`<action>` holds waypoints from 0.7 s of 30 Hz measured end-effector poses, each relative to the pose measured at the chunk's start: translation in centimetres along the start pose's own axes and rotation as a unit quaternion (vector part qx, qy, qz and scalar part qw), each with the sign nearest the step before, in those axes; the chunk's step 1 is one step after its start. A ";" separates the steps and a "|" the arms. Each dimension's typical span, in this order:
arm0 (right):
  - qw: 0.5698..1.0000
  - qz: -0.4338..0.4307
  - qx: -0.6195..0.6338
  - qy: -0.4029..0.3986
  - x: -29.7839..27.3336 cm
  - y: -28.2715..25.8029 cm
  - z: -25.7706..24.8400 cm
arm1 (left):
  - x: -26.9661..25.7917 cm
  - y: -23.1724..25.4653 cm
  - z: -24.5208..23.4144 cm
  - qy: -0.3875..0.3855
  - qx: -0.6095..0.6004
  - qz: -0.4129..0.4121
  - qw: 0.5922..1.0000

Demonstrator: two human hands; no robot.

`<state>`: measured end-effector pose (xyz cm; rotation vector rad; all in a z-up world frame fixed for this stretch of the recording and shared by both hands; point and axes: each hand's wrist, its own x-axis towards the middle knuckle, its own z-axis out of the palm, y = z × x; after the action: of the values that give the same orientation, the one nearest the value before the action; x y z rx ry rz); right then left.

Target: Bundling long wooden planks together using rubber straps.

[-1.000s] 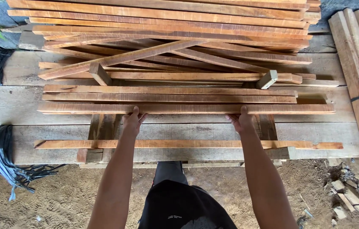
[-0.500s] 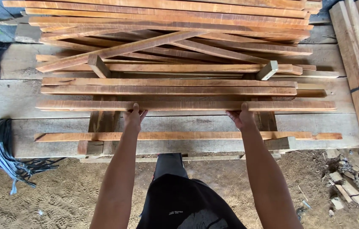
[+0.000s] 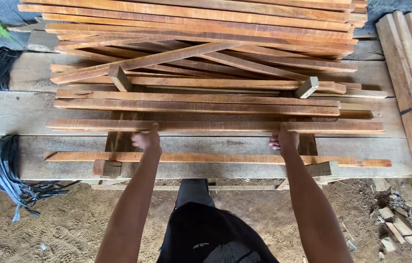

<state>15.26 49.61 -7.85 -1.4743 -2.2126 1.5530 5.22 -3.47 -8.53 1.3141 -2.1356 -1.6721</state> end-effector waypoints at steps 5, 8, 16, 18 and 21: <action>0.949 -0.233 -0.194 0.083 -5.4 -6.4 -1.3 | -2.8 6.0 -2.1 0.050 -0.010 0.341 0.939; 0.885 -0.335 -0.324 0.010 -7.4 -9.4 -1.7 | -2.5 7.8 -3.1 -0.102 0.144 0.480 0.859; 0.828 -0.306 -0.431 -0.187 -8.6 -12.0 -2.4 | 0.5 7.9 -4.8 -0.221 0.484 0.450 0.717; 0.793 -0.315 -0.468 -0.229 -9.3 -13.1 -2.8 | 0.5 8.4 -4.6 -0.216 0.523 0.430 0.704; 0.775 -0.283 -0.507 -0.249 -8.3 -13.5 -2.5 | 0.2 9.7 -4.9 -0.241 0.549 0.362 0.713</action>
<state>12.19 44.93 7.16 -0.2195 -3.6125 0.5190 2.55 -7.10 1.40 -0.1550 -3.4527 -0.3100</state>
